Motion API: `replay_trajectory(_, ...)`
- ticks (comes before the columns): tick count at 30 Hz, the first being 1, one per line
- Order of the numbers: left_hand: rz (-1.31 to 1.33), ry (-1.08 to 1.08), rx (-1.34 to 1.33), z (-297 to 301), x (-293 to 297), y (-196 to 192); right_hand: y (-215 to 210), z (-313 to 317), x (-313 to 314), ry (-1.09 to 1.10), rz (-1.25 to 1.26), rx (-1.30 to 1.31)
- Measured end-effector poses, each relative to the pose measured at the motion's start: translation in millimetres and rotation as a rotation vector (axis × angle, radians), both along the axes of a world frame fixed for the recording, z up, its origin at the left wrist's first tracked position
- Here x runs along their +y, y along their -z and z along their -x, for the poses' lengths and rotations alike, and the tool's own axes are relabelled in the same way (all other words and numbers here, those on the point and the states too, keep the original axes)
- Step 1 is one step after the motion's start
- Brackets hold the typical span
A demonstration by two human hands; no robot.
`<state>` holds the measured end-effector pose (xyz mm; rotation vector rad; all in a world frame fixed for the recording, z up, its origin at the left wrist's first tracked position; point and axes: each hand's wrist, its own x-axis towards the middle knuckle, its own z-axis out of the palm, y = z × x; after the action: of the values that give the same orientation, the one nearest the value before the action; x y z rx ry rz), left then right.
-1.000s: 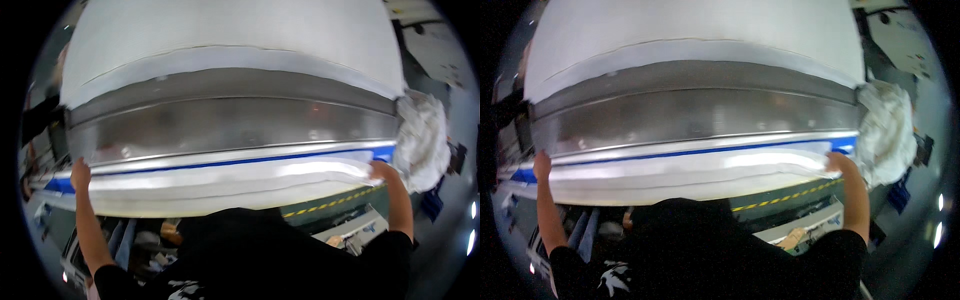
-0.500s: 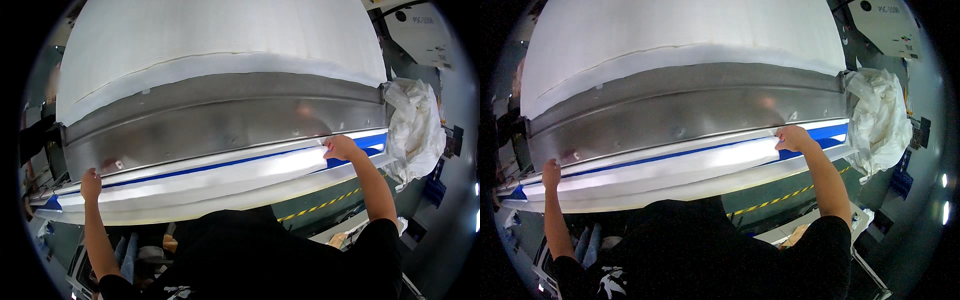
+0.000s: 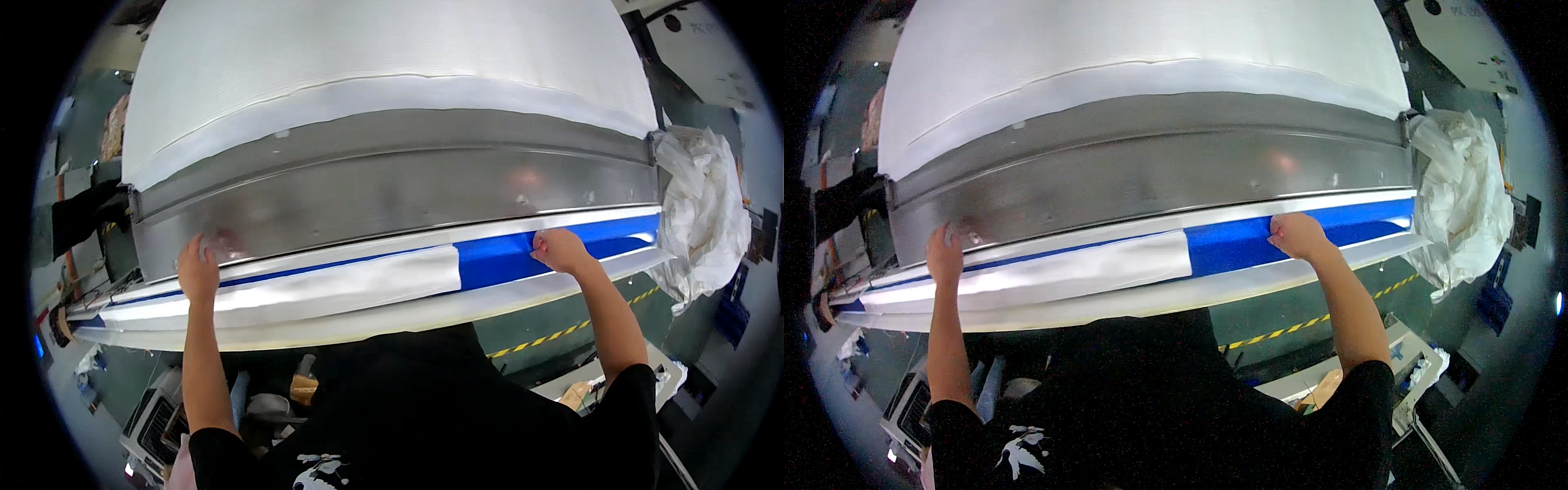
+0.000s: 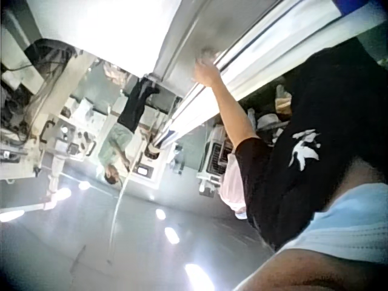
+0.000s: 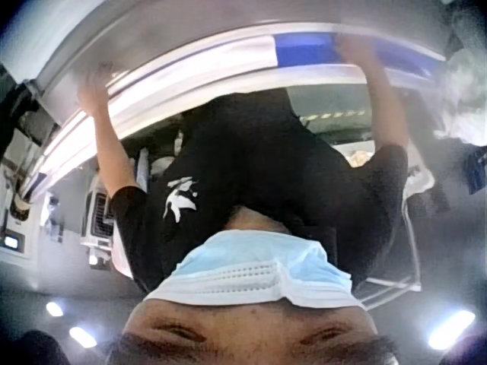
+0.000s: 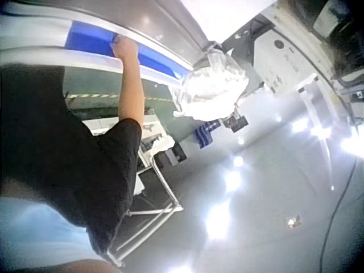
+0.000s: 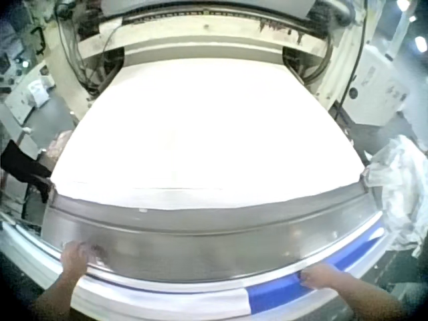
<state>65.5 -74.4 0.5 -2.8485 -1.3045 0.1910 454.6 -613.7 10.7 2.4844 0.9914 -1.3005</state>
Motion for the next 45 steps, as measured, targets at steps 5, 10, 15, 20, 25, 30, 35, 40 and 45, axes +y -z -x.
replay_trajectory(5, -0.043, 0.119, -0.165, 13.9, 37.8, 30.5, 5.3, 28.2, 81.6, -0.14, -0.021, -0.019)
replay_trajectory(10, -0.124, 0.113, -0.273, -12.7, 67.9, 37.1, 13.9, 46.0, 186.5, -0.136, -0.281, 0.01)
replay_trajectory(15, -0.173, 0.059, -0.302, -19.5, 103.8, 46.0, -3.3, 83.3, 351.4, -0.29, -0.481, -0.009)
replay_trajectory(20, -0.116, 0.039, -0.463, -15.9, 108.6, 62.6, -23.1, 122.1, 528.4, -0.433, -0.724, -0.008)
replay_trajectory(25, -0.047, 0.025, -0.528, -15.5, 117.3, 64.1, -4.7, 154.8, 683.7, -0.355, -0.987, 0.117)
replay_trajectory(30, -0.014, 0.003, -0.543, -15.8, 118.5, 63.7, 18.7, 167.4, 762.7, -0.36, -1.047, 0.188)
replay_trajectory(35, 0.012, -0.007, -0.543, -14.7, 121.3, 65.6, 24.7, 170.4, 779.2, -0.377, -0.985, 0.125)
replay_trajectory(40, 0.039, -0.011, -0.561, -15.0, 123.5, 64.4, 24.0, 171.7, 781.8, -0.352, -0.942, 0.048)
replay_trajectory(45, -0.053, -0.065, -0.7, -18.0, 157.6, 58.0, 31.3, 172.0, 778.7, -0.343, -1.025, -0.052)
